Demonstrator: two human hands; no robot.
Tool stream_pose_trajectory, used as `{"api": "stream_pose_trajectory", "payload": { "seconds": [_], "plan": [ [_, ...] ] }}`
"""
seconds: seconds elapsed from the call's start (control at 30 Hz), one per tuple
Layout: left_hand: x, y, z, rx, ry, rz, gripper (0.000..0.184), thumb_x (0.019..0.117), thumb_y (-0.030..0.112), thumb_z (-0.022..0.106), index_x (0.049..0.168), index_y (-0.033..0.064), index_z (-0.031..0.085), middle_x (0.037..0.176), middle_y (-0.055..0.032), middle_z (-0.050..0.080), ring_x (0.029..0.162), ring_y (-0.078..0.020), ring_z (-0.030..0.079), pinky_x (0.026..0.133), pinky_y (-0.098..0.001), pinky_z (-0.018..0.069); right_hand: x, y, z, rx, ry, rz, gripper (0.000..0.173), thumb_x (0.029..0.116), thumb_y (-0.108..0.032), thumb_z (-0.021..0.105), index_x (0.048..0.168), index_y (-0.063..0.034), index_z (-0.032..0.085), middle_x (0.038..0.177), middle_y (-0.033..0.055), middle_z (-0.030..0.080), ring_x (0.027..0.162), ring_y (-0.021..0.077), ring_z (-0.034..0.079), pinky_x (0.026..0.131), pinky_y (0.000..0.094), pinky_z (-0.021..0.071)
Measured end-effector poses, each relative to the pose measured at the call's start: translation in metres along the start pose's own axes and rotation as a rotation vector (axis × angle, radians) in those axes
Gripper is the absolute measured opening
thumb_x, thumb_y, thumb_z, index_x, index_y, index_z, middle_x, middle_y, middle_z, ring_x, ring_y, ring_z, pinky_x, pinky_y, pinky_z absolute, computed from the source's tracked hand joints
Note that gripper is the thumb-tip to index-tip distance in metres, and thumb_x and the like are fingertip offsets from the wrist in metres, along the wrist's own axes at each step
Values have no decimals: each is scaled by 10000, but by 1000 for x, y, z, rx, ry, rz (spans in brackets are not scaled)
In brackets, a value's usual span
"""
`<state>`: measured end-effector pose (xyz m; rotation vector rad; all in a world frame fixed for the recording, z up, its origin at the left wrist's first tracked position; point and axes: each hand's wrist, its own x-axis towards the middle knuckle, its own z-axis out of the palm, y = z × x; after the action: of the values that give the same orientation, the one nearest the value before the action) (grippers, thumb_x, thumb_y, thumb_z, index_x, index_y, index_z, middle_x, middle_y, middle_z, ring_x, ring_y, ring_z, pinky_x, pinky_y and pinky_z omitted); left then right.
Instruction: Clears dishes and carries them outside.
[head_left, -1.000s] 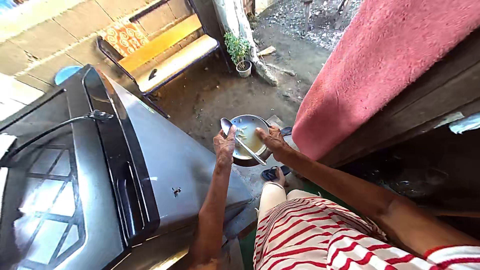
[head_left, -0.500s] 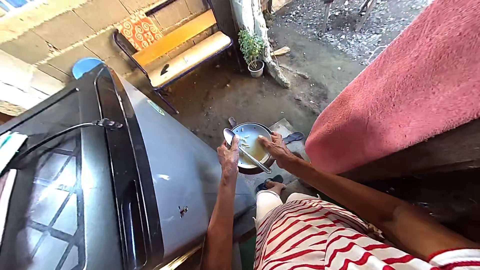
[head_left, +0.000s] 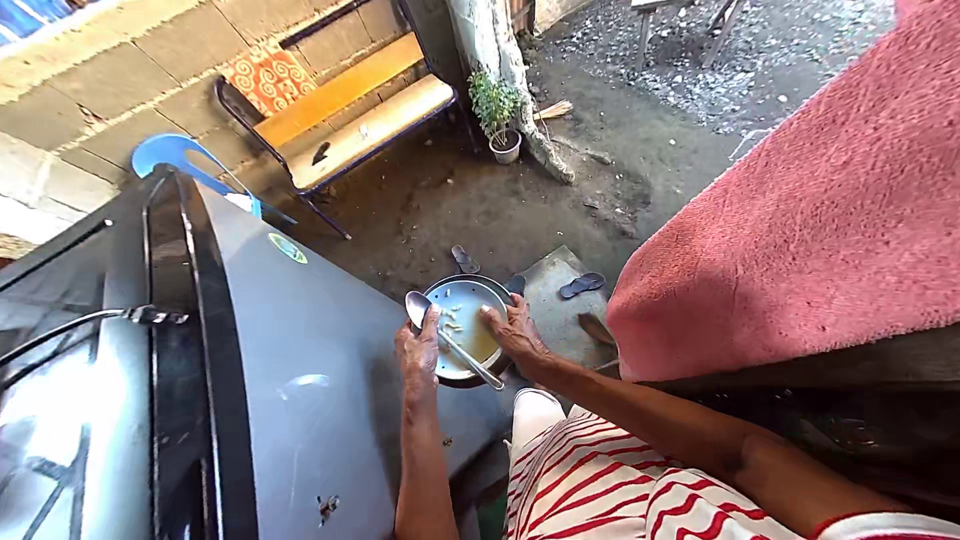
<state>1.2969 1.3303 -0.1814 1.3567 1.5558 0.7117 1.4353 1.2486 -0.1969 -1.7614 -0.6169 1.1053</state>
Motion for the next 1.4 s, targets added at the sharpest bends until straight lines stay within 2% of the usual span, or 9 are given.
{"api": "stream_pose_trajectory", "payload": {
  "seconds": [0.13, 0.2, 0.47, 0.63, 0.8, 0.9, 1.1, 1.3, 1.4],
  "plan": [
    [5, 5, -8, -12, 54, 55, 369, 1013, 300, 654, 1197, -20, 646, 1050, -147, 693, 930, -167, 683, 874, -378, 564, 10, -5, 11, 4, -39, -22, 435, 1038, -379, 574, 1273, -33, 693, 1654, 240, 249, 1448, 388, 386, 1167, 521, 360],
    [8, 6, -12, -17, 80, 65, 401, 1010, 290, 659, 1249, -29, 623, 1106, -160, 689, 974, -172, 686, 906, -377, 564, 15, -8, 14, 2, -66, -46, 429, 1036, -379, 573, 1261, -37, 702, 1655, 239, 250, 1458, 385, 374, 1179, 516, 349],
    [21, -2, -4, -109, 187, -47, 406, 1030, 288, 625, 1271, -37, 603, 1143, -160, 678, 1004, -165, 670, 924, -366, 550, 51, -19, 17, -96, -198, -94, 403, 1022, -380, 578, 1225, -72, 742, 1669, 252, 199, 1445, 429, 359, 1161, 553, 336],
    [68, -7, 26, -166, 167, -128, 410, 1031, 276, 628, 1269, -57, 610, 1173, -204, 671, 1058, -230, 656, 964, -419, 528, 106, -20, 18, -187, -191, -34, 400, 1022, -387, 584, 1214, -75, 744, 1673, 247, 197, 1438, 450, 367, 1146, 575, 352],
    [119, -7, 44, -183, 192, -162, 485, 1019, 296, 645, 1319, -78, 569, 1222, -263, 644, 1131, -319, 632, 1007, -495, 501, 159, -26, 23, -203, -175, -88, 415, 1001, -399, 589, 1205, -75, 751, 1667, 238, 224, 1494, 417, 305, 1197, 559, 305],
    [153, -1, 54, -187, 229, -139, 512, 1000, 316, 669, 1315, -74, 563, 1207, -258, 645, 1121, -316, 633, 993, -492, 508, 195, -36, 27, -212, -155, -141, 432, 986, -421, 594, 1187, -77, 760, 1663, 236, 242, 1488, 411, 325, 1191, 551, 322],
    [203, 27, 58, -168, 218, -123, 423, 1004, 310, 667, 1248, -34, 645, 1149, -212, 691, 1088, -281, 661, 980, -487, 519, 241, -71, 32, -148, -206, -38, 419, 1016, -388, 598, 1218, -44, 724, 1668, 224, 226, 1435, 406, 401, 1143, 556, 384],
    [228, 37, 60, -167, 249, -111, 479, 1004, 341, 664, 1296, -36, 617, 1212, -226, 670, 1134, -295, 648, 1002, -501, 514, 268, -89, 39, -168, -229, -57, 421, 1014, -396, 608, 1228, -51, 722, 1660, 222, 256, 1401, 420, 438, 1124, 559, 410],
    [230, 47, 67, -173, 244, -81, 451, 1018, 307, 646, 1301, -41, 608, 1198, -215, 676, 1092, -265, 667, 978, -465, 535, 277, -94, 34, -159, -249, -42, 429, 1021, -396, 597, 1250, -52, 715, 1665, 223, 245, 1406, 442, 419, 1134, 572, 390]
  ]
}}
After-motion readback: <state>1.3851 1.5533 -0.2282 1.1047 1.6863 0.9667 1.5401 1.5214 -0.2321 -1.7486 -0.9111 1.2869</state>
